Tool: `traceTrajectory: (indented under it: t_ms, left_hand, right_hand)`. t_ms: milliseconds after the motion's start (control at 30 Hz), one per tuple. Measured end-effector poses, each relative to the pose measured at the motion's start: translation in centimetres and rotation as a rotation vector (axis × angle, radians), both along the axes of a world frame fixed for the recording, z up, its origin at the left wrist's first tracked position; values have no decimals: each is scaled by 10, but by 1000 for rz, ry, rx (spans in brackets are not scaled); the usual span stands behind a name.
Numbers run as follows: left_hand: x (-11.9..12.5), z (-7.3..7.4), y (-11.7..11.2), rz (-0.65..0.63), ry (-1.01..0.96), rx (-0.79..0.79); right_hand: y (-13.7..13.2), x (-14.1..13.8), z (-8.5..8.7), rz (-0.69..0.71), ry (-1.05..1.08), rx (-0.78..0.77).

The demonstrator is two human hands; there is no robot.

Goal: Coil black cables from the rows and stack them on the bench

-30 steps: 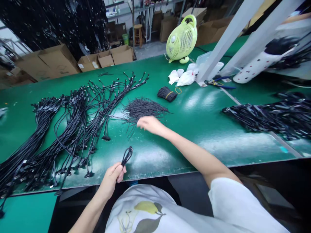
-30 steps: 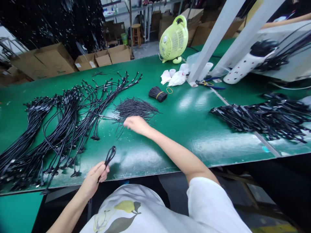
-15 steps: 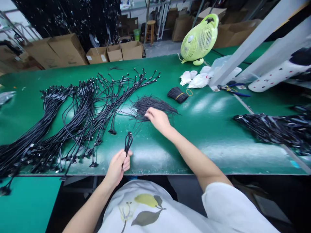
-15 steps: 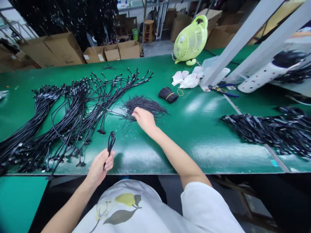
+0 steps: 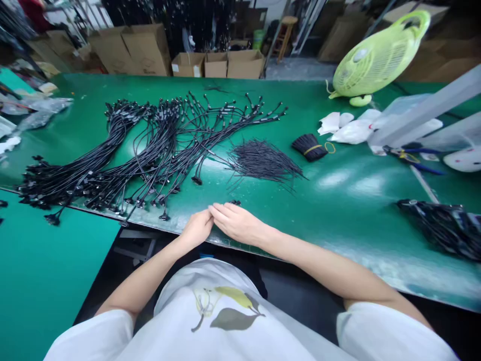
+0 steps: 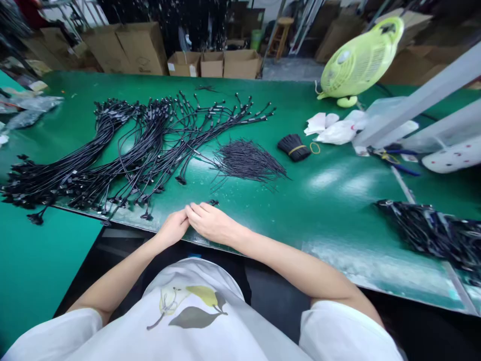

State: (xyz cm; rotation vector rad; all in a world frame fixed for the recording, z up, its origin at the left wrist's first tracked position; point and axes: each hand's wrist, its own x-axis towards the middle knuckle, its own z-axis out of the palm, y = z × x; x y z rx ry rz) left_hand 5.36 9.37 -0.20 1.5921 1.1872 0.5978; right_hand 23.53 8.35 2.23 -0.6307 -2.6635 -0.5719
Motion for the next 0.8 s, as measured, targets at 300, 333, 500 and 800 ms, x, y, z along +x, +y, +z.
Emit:
traceTrajectory:
  t_ms: [300,333,500,800]
  left_hand:
    - [-10,8,-9,-93,-360,-565]
    - [-9,9,-9,-93,-353,-557]
    - [-7,5,-10,-127,-256,-527]
    - [4,9,-7,-29,-322,-274]
  right_hand:
    - [-13,-15,28,53,-324,69]
    - [-14,-16,29,39,-338,75]
    - [-11,-17,31,101,-373,59]
    - [13,-17,10,-156,-309,-262]
